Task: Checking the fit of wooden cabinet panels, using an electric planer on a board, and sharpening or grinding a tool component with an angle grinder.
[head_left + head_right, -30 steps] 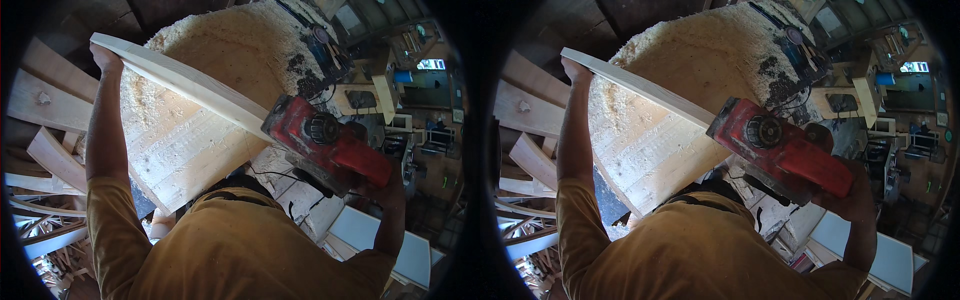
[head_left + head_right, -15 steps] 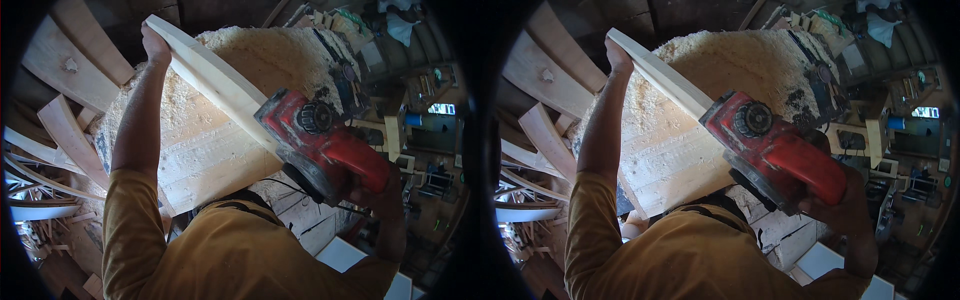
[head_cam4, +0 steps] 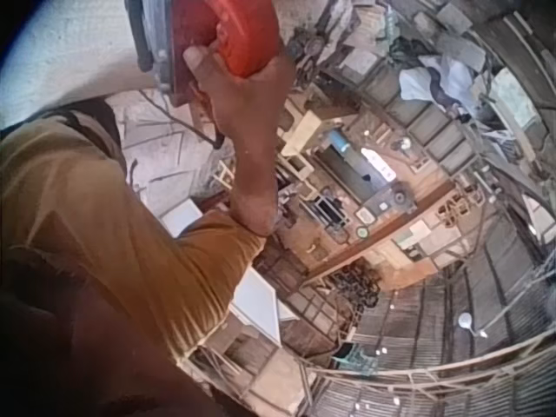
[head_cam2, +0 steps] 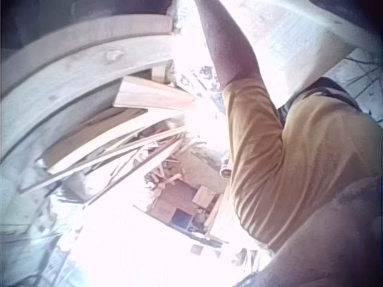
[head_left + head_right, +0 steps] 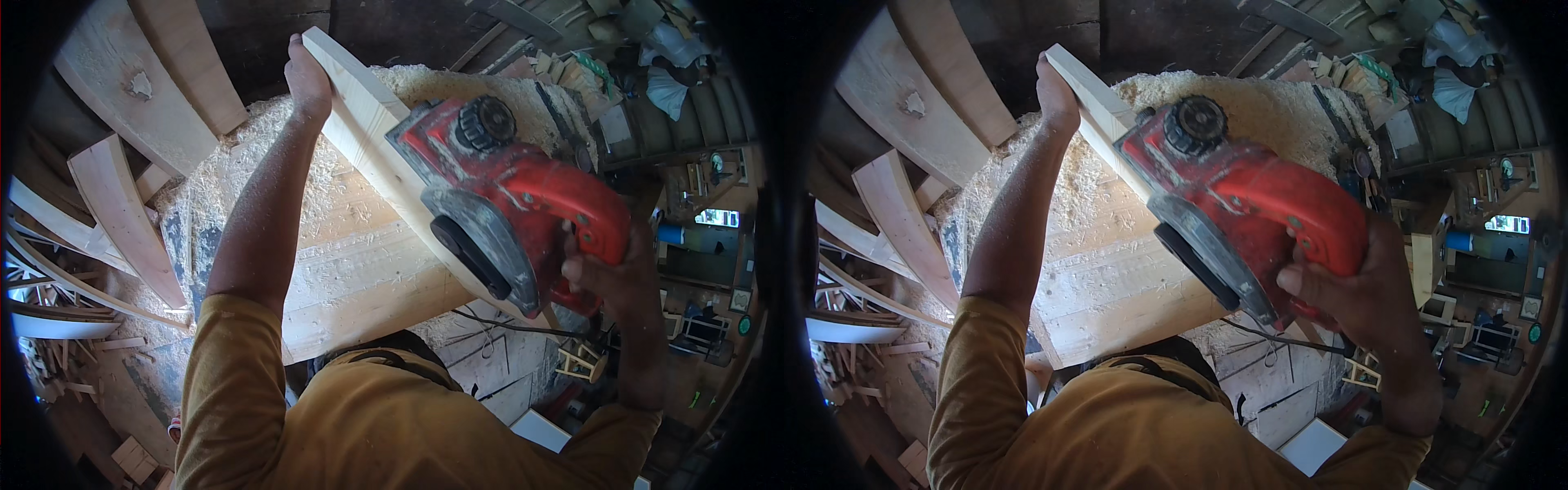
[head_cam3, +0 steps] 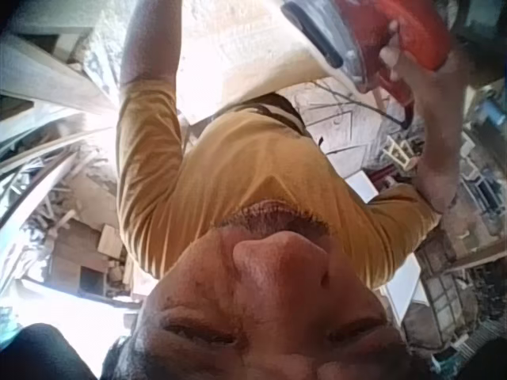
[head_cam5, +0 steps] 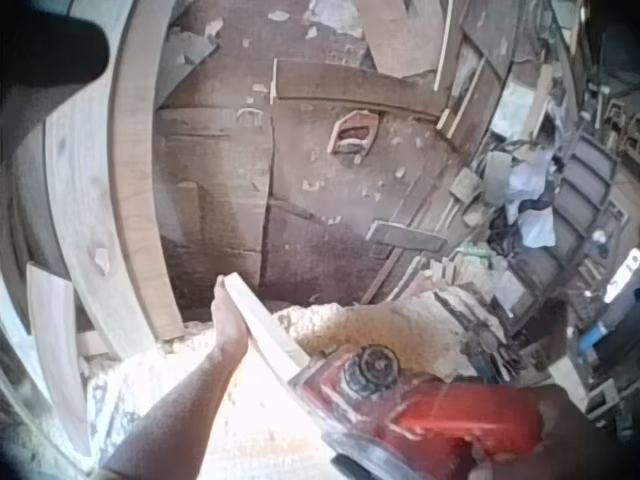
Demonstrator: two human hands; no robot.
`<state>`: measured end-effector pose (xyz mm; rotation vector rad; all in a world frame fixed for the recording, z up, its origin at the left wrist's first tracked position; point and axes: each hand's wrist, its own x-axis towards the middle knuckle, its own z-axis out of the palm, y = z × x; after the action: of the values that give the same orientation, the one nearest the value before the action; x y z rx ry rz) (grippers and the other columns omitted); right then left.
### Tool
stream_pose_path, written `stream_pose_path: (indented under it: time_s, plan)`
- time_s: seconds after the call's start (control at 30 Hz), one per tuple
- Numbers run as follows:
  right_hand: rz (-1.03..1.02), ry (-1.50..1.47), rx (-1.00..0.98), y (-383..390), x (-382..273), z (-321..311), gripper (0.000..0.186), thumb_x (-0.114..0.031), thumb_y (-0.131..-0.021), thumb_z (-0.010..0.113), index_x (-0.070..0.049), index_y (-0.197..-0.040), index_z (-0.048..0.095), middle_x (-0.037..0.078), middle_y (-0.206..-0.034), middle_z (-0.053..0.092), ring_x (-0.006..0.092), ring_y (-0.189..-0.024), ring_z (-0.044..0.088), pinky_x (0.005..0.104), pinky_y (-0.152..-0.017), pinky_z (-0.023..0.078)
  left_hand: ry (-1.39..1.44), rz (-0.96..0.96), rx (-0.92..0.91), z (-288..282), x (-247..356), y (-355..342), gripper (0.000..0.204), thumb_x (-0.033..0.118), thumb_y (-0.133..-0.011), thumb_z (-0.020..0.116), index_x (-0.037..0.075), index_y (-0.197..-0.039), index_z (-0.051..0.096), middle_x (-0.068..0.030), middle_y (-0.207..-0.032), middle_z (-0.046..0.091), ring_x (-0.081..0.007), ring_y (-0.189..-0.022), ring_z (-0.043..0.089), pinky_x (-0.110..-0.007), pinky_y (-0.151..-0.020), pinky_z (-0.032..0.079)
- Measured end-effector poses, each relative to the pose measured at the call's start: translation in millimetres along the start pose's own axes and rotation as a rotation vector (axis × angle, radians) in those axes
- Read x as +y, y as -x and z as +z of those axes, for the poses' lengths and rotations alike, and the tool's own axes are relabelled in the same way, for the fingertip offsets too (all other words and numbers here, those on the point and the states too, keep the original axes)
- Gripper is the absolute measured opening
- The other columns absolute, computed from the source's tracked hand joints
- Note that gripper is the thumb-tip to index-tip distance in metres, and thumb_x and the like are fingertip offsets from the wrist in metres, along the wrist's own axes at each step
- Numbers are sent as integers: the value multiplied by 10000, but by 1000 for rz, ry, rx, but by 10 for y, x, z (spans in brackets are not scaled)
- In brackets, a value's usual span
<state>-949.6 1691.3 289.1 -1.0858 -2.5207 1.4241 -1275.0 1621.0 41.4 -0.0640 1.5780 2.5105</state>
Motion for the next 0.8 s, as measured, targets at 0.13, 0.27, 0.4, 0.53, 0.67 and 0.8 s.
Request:
stream_pose_path:
  time_s: [0.13,0.27,0.4,0.53,0.67,0.8]
  plan:
    - [-50,63,-99,-295,-236,136,355,-127,-671,751,-12,-966,590,25,-719,587,98,-622,561,248,-560,469,-19,-4,8,4,60,44,604,470,-908,309,-38,-896,635,-147,-870,640,-253,-849,585,-340,-808,419]
    - [-123,66,-184,-576,-403,289,307,-159,-718,714,-7,-959,598,13,-645,568,91,-551,544,245,-519,448,0,-53,-20,10,96,54,611,465,-909,301,-48,-901,633,-150,-855,640,-256,-834,594,-338,-797,425]
    - [-267,18,-246,-797,-583,517,233,-180,-756,676,-9,-898,605,7,-548,537,84,-470,516,237,-471,415,54,-26,-111,-121,-24,-24,594,450,-911,303,-49,-877,624,-156,-845,640,-251,-819,608,-338,-784,435]
    - [-289,141,-288,-1036,-757,625,263,-175,-767,658,-7,-937,549,17,-596,528,82,-471,508,226,-467,431,-440,584,-223,-175,-153,-1,463,391,-887,436,-27,-1048,553,-150,-894,638,-265,-842,610,-360,-805,449]
    - [-385,210,-225,-1108,-859,786,252,-208,-776,660,-6,-896,567,4,-552,510,85,-442,488,232,-437,411,-306,497,-225,-201,-121,41,425,359,-876,462,-16,-1064,532,-148,-901,629,-260,-838,606,-361,-797,454]
    - [-439,334,-174,-1267,-1138,957,245,-202,-791,662,-21,-947,609,14,-530,517,100,-419,467,268,-417,391,-149,385,-217,-195,-58,64,388,316,-862,497,-2,-1085,503,-145,-910,616,-255,-834,601,-362,-786,460]
